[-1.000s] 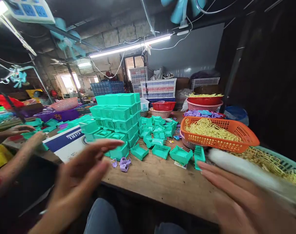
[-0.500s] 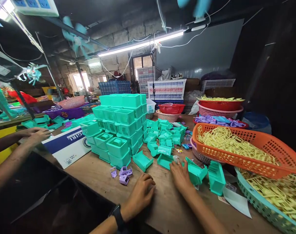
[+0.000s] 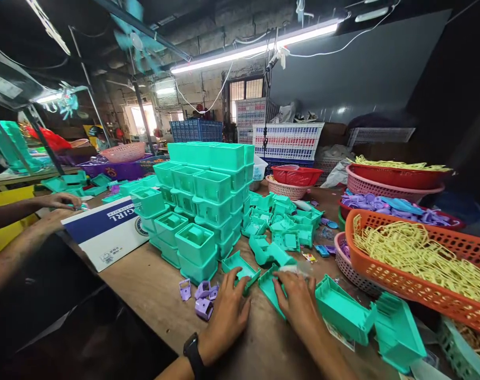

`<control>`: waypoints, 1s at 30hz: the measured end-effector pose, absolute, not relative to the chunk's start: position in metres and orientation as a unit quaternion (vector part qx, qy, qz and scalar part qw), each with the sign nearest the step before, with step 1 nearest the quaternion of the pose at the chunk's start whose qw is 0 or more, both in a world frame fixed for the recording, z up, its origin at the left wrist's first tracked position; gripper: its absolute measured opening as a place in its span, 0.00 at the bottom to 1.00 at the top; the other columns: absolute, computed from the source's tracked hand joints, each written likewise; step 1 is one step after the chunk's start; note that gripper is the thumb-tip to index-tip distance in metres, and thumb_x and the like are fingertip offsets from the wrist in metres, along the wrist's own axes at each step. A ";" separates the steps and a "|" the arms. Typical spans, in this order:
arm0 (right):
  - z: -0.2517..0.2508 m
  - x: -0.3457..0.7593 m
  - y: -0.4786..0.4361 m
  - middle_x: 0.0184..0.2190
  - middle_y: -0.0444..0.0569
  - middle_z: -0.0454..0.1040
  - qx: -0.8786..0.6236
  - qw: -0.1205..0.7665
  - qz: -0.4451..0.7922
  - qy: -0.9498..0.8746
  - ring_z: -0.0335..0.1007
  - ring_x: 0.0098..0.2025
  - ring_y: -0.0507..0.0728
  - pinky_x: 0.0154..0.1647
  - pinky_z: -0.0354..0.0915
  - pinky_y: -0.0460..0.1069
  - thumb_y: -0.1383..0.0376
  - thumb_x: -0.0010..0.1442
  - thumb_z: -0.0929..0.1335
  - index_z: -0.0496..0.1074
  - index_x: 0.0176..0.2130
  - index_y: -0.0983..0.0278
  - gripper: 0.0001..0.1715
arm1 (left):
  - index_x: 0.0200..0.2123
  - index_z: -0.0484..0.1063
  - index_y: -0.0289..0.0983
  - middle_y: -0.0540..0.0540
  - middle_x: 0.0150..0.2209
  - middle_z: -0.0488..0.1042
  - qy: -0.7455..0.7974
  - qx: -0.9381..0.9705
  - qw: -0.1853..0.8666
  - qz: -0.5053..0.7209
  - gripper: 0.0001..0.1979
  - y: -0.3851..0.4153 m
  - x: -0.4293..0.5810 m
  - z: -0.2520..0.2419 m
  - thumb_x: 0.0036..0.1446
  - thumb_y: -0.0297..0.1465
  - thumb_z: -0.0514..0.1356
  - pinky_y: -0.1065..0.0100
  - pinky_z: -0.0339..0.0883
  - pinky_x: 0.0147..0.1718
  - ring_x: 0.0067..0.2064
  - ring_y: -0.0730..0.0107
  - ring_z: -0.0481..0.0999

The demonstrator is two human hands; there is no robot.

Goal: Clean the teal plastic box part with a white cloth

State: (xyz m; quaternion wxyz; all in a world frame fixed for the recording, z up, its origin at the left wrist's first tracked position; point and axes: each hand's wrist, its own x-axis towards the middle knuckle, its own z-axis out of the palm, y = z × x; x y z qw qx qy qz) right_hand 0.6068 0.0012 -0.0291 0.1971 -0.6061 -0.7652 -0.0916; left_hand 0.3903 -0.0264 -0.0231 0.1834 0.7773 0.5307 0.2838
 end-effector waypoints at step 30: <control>-0.040 0.593 -0.141 0.55 0.41 0.81 -0.360 0.293 -0.224 -0.857 0.78 0.56 0.52 0.76 0.45 0.52 0.71 0.72 0.63 0.65 0.68 0.52 0.30 | 0.59 0.72 0.39 0.38 0.59 0.77 0.437 0.450 0.571 0.529 0.38 -0.105 0.344 -0.045 0.52 0.54 0.70 0.56 0.70 0.62 0.61 0.49 0.76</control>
